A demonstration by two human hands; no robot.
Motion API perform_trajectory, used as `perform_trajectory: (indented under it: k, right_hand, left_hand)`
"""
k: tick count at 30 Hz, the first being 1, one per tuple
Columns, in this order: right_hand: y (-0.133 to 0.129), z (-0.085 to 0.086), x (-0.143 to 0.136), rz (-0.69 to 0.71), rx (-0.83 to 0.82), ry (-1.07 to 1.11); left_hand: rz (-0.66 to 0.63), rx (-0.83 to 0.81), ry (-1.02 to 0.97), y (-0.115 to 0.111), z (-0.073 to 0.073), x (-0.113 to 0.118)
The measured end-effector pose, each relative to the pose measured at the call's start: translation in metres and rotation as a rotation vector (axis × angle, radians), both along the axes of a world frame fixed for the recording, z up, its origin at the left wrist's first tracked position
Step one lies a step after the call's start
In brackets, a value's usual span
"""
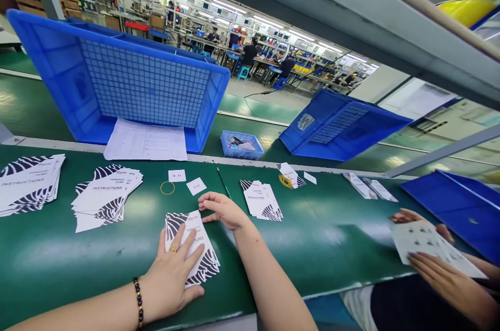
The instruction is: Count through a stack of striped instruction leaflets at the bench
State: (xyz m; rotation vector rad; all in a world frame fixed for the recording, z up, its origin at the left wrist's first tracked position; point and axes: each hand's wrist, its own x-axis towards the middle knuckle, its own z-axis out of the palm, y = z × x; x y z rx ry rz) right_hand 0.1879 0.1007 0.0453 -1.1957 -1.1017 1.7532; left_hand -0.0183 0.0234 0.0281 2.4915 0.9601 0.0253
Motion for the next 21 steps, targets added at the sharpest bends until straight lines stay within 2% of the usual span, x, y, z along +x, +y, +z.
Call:
perform_trajectory:
  k: [3,6,9,12,16,21]
  right_hand:
    - [0.0,-0.004,-0.004,-0.068,-0.041,0.093]
    - [0.003,-0.013,-0.004,-0.136,-0.086,0.134]
    - [0.006,-0.02,-0.002,-0.165,-0.102,0.139]
    - [0.006,-0.021,-0.002,-0.167,-0.11,0.134]
    - [0.004,-0.02,-0.009,-0.126,-0.107,0.029]
    - [-0.001,-0.025,-0.019,0.022,-0.064,-0.123]
  left_hand:
    - [0.048,-0.023,-0.091,0.009,-0.003,-0.001]
    - [0.151,-0.048,-0.19,0.016,-0.008,0.0]
    - [0.256,-0.063,-0.272,0.021,-0.012,0.002]
    - [0.299,-0.082,-0.297,0.025,-0.013,0.003]
    - [0.299,-0.084,-0.272,0.026,-0.011,0.004]
    - [0.305,-0.087,-0.339,0.025,-0.015,0.004]
